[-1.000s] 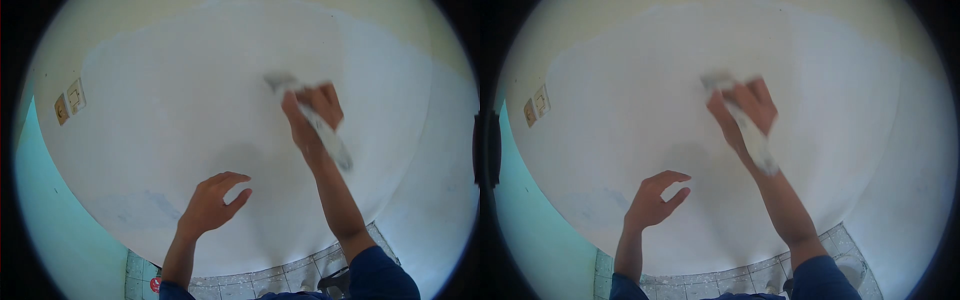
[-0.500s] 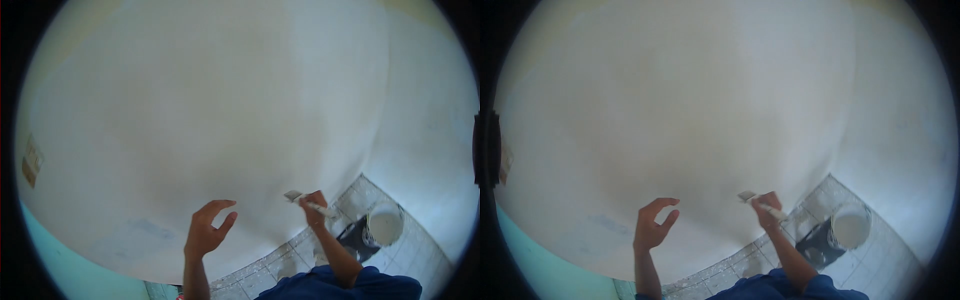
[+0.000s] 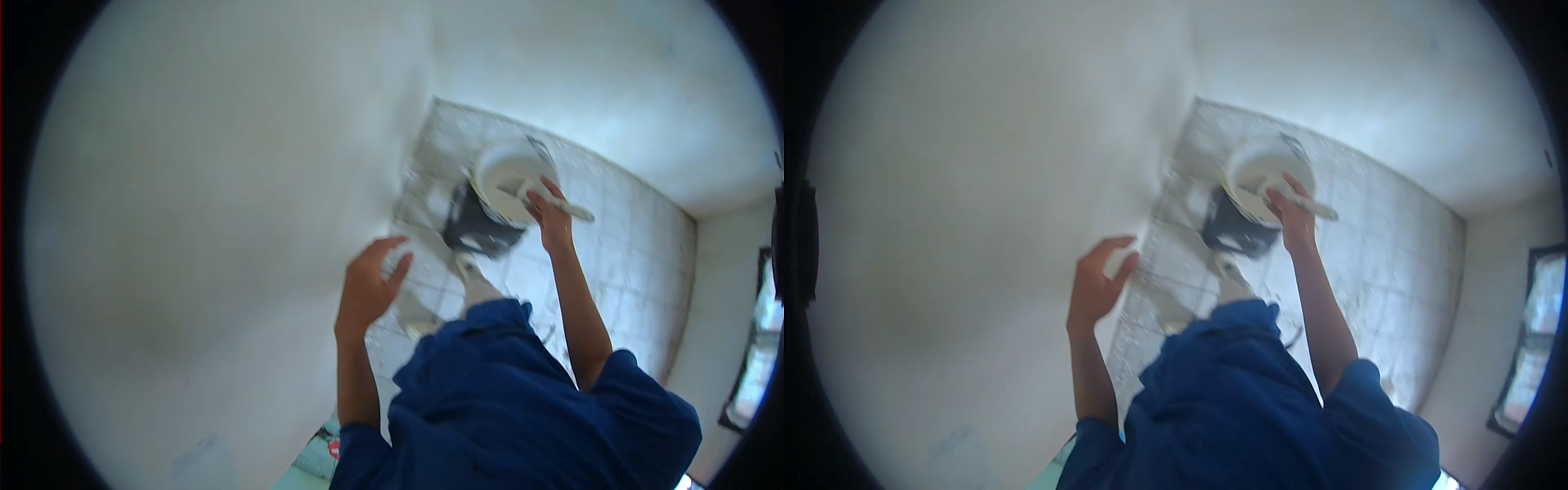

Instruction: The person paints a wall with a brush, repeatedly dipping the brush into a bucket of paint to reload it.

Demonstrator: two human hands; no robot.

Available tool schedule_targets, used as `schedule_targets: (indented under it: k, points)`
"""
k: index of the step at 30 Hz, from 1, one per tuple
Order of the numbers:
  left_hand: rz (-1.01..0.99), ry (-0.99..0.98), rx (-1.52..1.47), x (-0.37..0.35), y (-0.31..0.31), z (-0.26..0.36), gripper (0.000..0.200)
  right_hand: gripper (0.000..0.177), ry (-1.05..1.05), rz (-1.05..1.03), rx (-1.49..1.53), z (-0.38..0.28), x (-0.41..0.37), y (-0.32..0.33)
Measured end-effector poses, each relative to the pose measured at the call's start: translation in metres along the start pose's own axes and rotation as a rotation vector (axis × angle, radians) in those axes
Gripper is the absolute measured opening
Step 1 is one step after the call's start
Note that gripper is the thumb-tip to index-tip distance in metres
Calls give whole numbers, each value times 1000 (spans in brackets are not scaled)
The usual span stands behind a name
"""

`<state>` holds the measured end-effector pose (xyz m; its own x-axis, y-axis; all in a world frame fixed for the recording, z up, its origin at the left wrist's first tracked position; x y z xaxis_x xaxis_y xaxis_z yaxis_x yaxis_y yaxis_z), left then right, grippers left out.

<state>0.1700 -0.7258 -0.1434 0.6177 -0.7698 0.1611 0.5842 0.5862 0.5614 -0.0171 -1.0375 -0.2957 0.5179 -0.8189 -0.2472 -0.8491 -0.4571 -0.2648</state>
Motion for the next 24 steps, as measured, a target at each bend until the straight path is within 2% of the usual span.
schedule_targets:
  k: [3,6,7,8,10,13,16,17,20,24]
  points:
    - [-104,55,-91,44,-65,-28,27,54,-120,117,-132,4,24,52]
    - [-261,180,-99,71,-129,-69,31,54,-185,123,-183,10,45,66]
    - [-325,223,-63,82,-183,-80,33,54,-200,115,-174,30,68,99]
    - [-353,240,-54,89,-210,-93,37,54,-217,123,-192,39,75,109]
    - [-417,262,-30,112,-259,-114,45,54,-237,54,-222,54,107,119]
    - [-430,262,160,131,-317,-145,58,59,-263,28,-326,78,145,131]
    - [-511,333,189,130,-358,-163,67,45,-263,-64,-497,112,179,131]
    - [-552,333,249,126,-370,-171,70,41,-163,-146,-498,126,190,127]
    - [-606,386,279,120,-392,-182,71,36,167,-273,-763,152,215,110]
    - [-636,288,346,108,-413,-188,71,32,227,-455,-728,188,229,87]
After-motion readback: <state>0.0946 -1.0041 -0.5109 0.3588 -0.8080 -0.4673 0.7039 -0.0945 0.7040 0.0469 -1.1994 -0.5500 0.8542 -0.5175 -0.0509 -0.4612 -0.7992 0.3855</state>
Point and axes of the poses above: each hand's wrist, its own x-axis towards the middle knuckle, its own y-axis out of the back of the hand, z = x × y, the point moved 10 cm from there along x, towards the middle knuckle, and after that the axes turned 1 degree about -z, right-handed, at the moved point
